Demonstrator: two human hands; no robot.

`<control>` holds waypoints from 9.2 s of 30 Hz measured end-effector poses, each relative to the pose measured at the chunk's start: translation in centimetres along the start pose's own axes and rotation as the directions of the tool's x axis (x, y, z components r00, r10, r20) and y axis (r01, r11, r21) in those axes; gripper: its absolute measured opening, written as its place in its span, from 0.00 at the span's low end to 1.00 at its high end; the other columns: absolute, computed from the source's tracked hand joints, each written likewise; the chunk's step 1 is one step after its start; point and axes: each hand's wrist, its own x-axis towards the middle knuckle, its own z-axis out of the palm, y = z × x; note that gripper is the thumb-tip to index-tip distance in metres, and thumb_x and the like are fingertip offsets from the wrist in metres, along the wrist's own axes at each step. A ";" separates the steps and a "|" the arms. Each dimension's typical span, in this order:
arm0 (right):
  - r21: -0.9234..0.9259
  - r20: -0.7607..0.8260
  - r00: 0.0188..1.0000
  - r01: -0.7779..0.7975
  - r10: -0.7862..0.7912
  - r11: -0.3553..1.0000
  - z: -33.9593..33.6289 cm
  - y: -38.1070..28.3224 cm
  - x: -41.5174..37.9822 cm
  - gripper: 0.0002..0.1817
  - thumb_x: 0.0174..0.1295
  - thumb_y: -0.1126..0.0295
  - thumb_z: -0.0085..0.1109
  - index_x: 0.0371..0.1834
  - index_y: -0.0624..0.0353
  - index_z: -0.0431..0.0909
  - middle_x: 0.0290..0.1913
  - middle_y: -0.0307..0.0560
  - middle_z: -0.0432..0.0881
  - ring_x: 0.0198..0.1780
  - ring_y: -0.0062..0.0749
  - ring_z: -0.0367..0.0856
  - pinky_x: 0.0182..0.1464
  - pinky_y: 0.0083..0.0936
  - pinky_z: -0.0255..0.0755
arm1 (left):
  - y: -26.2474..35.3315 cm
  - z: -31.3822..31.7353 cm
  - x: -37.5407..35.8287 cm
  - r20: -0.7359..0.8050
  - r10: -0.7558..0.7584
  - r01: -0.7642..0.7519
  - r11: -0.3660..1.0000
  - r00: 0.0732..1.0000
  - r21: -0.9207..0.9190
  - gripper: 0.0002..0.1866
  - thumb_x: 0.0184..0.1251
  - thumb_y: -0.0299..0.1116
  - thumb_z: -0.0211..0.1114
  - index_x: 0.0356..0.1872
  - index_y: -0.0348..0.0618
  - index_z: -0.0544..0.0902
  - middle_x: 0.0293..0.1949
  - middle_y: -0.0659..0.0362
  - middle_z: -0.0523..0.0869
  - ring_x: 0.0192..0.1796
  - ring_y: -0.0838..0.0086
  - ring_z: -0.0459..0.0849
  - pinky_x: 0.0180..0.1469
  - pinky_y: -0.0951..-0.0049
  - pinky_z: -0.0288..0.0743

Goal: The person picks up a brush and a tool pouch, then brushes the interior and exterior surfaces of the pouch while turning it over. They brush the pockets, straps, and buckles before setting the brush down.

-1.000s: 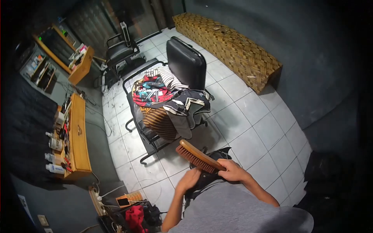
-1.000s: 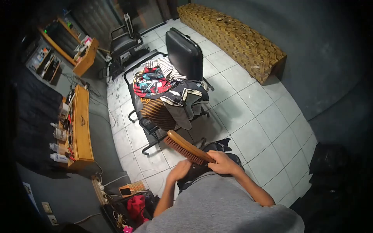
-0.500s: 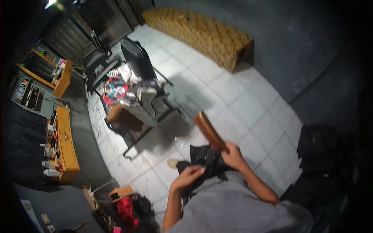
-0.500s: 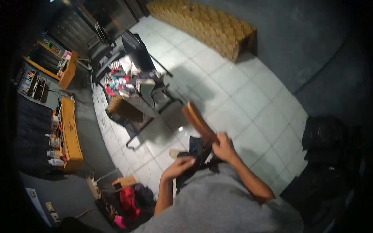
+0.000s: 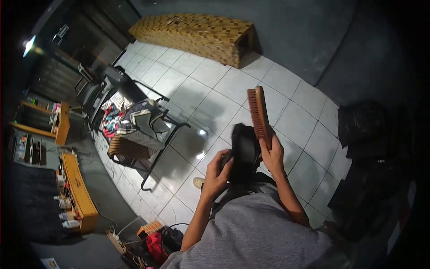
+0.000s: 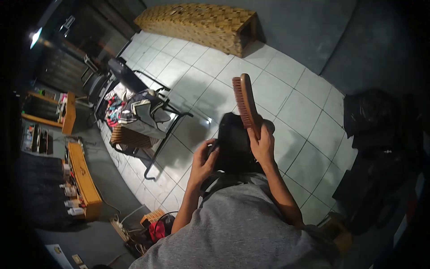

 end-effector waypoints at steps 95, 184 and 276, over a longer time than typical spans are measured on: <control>-0.268 0.577 0.642 -0.435 0.505 0.859 1.8 13.5 -5.1 0.30 0.63 0.47 0.46 0.22 0.68 0.76 0.17 0.51 0.75 0.22 0.34 0.73 0.29 0.32 0.67 | 12.7 -4.6 -1.3 -0.424 0.509 -0.291 0.828 0.749 0.480 0.09 0.50 0.15 0.66 0.35 0.31 0.81 0.28 0.57 0.81 0.26 0.82 0.75 0.26 0.85 0.66; -0.676 0.681 0.404 0.026 0.611 0.737 4.3 20.3 -9.1 0.30 0.64 0.48 0.38 0.44 0.66 0.77 0.45 0.63 0.78 0.51 0.53 0.76 0.50 0.42 0.70 | 14.0 -4.9 -3.2 -0.570 0.030 -0.465 0.614 0.821 -0.638 0.36 0.60 0.11 0.47 0.69 0.46 0.49 0.63 0.50 0.64 0.59 0.70 0.72 0.56 0.77 0.75; -0.507 0.861 0.242 0.491 0.448 0.708 4.5 20.8 -6.4 0.20 0.67 0.58 0.35 0.40 0.61 0.75 0.36 0.58 0.80 0.40 0.52 0.78 0.42 0.45 0.71 | 14.4 -1.1 -0.3 -0.415 0.244 -0.481 0.405 0.876 -0.777 0.43 0.54 0.53 0.46 0.71 0.60 0.41 0.69 0.52 0.56 0.68 0.64 0.58 0.63 0.59 0.58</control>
